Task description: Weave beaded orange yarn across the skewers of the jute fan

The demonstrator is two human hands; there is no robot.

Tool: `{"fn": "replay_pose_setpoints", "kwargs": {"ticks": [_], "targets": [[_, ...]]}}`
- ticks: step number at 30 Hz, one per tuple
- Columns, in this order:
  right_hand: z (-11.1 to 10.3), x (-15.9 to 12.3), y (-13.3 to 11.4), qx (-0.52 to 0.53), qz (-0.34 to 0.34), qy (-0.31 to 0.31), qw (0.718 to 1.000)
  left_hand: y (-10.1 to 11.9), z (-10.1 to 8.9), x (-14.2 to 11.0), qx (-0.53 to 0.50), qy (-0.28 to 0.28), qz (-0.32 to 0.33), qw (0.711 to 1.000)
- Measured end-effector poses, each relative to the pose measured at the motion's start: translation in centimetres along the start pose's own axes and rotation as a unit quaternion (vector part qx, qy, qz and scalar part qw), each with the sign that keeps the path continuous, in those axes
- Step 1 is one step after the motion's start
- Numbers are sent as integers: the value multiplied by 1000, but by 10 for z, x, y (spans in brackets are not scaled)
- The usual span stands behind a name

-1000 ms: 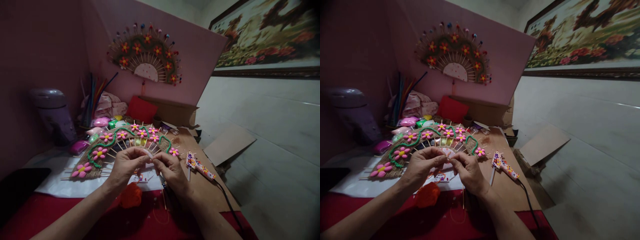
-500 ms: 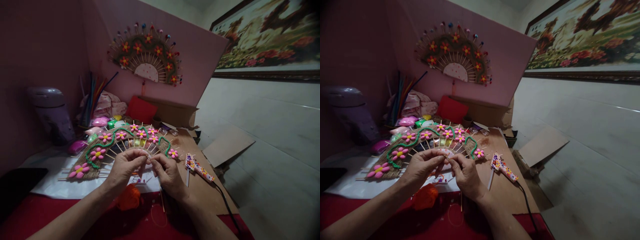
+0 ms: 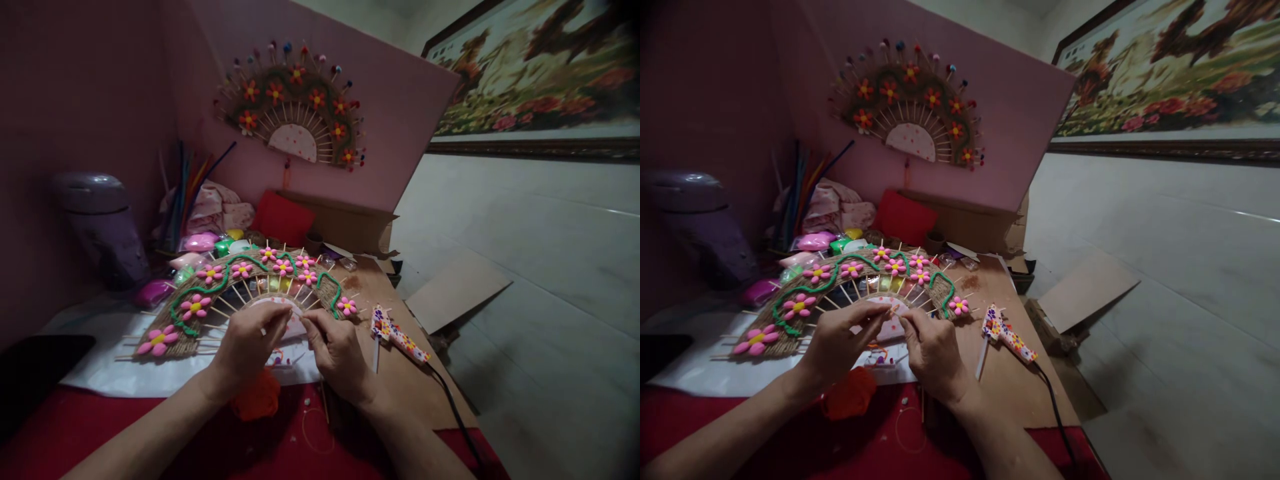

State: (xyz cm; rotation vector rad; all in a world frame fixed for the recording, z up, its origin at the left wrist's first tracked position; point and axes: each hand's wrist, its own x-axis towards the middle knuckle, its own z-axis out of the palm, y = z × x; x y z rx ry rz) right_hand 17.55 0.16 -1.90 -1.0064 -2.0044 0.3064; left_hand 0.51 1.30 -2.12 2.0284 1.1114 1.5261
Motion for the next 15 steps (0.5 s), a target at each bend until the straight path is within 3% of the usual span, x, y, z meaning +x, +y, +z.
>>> {"fn": "replay_pose_setpoints", "kwargs": {"ticks": [3,6,11,15], "targets": [[0,0,0,-10,3,-7,1000,-4,-6,1,120,-8,173,978],[-1,1,0,-16,14,-31,999,-3,-12,4,200,-44,270,941],[-1,1,0,-57,3,-65,996,1,-14,6,319,-56,342,882],[-1,0,-2,-115,-34,-68,991,6,-6,1,386,-25,341,857]]}}
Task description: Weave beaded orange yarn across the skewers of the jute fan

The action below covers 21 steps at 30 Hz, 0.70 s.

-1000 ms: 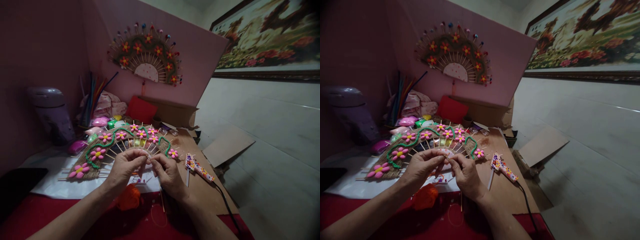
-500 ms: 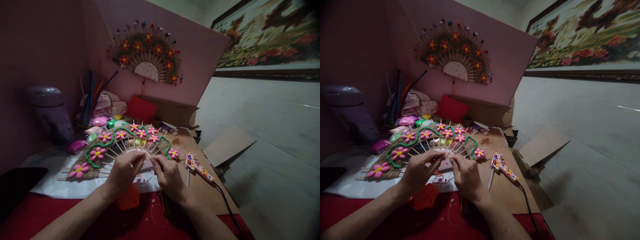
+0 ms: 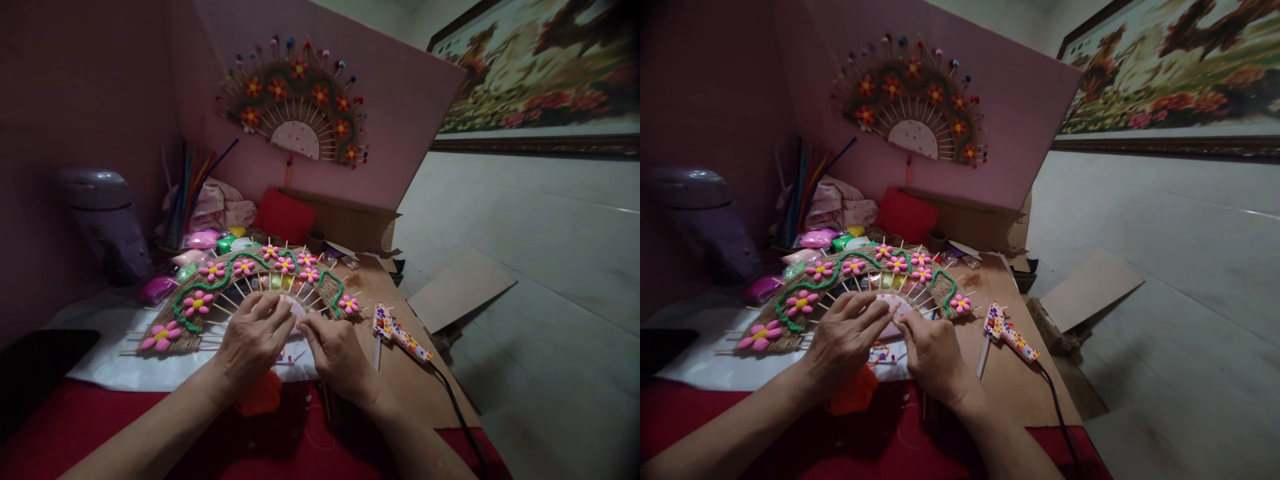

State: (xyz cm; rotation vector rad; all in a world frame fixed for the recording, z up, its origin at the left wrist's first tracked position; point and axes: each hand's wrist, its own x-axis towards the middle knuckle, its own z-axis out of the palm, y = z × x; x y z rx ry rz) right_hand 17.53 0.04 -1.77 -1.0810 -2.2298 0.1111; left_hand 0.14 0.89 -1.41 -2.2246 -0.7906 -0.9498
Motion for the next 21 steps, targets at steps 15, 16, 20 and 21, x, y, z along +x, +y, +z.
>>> {"fn": "replay_pose_setpoints", "kwargs": {"ticks": [15,16,20,21], "targets": [[7,-4,-22,-343,-142,128,919,23,-5,10,28,-57,-189,980],[7,-5,-23,-343,-137,133,920,23,-6,11,32,-60,-194,979],[7,-9,-23,-309,-116,154,931,4,-10,11,66,-69,-233,968],[6,-10,-23,-289,-110,160,938,-6,-11,10,90,-56,-255,961]]}}
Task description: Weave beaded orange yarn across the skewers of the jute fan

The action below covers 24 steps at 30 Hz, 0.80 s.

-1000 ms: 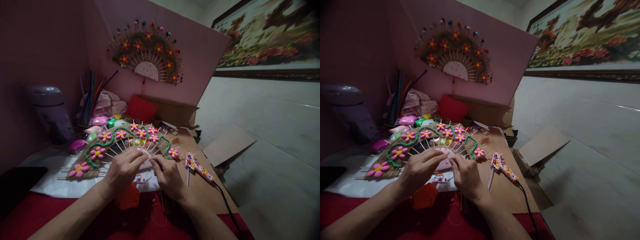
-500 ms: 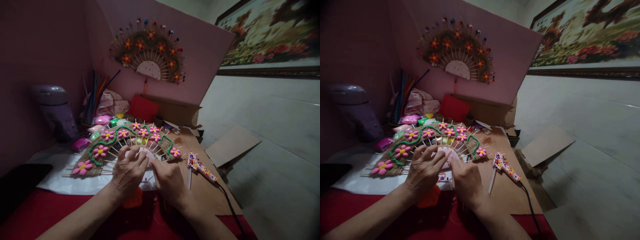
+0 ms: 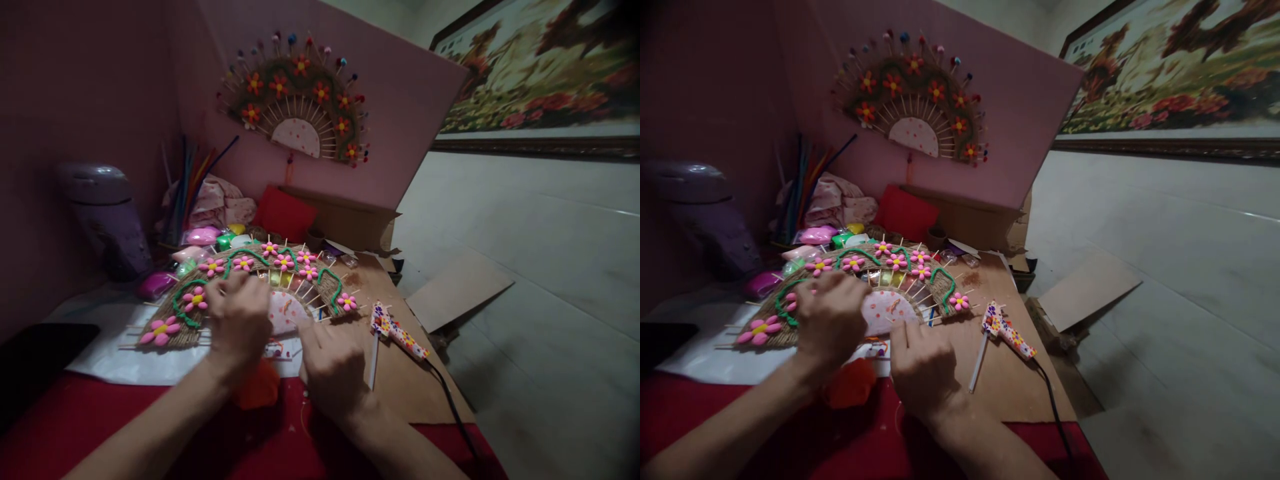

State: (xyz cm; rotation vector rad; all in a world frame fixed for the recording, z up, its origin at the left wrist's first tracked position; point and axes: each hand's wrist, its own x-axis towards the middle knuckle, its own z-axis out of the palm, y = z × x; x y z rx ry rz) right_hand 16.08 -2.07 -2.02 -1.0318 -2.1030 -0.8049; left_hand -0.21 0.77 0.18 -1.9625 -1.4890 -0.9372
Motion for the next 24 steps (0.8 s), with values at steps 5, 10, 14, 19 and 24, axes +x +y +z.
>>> {"fn": "replay_pose_setpoints", "kwargs": {"ticks": [5,10,14,19,24], "targets": [[0,3,6,202,152,-16,967,-28,0,13,-49,36,-85,995],[9,5,16,274,242,-57,929,-1,-11,3,-332,-78,-27,940],[10,4,22,258,246,-6,934,10,-26,-9,-529,-286,21,799],[6,1,19,289,197,46,936,14,-17,-11,-594,-361,-93,713],[4,-2,15,293,141,54,944,19,-3,-8,-660,-241,-312,640]]}}
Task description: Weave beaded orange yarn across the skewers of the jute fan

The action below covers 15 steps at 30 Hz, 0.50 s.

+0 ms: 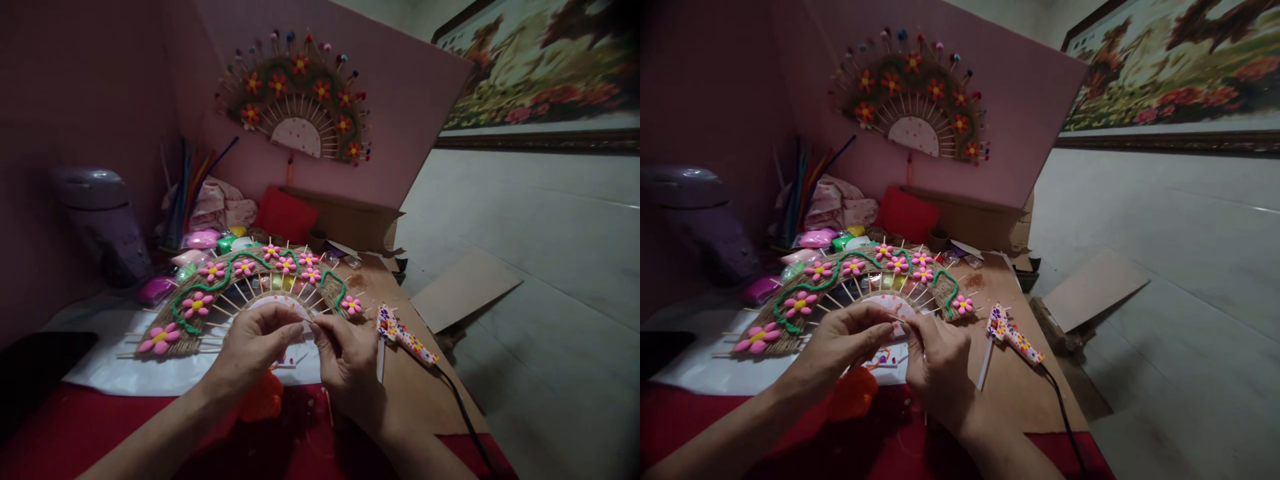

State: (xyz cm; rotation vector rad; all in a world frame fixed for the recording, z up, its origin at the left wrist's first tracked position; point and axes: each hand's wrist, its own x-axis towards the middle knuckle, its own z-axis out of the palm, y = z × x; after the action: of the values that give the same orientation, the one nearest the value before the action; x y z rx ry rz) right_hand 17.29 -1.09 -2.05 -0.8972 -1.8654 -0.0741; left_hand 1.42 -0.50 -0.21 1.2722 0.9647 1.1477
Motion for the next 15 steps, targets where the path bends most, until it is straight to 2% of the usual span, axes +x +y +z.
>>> {"fn": "replay_pose_setpoints", "kwargs": {"ticks": [3,8,15], "targets": [[0,-1,-2,20,5,-18,1000,-2,2,-1,-45,7,1,999],[0,-1,-5,49,23,-28,998,-10,0,0,-100,-15,22,995],[1,-2,-8,50,19,-17,998,-4,2,0,-193,-14,-27,981]]}}
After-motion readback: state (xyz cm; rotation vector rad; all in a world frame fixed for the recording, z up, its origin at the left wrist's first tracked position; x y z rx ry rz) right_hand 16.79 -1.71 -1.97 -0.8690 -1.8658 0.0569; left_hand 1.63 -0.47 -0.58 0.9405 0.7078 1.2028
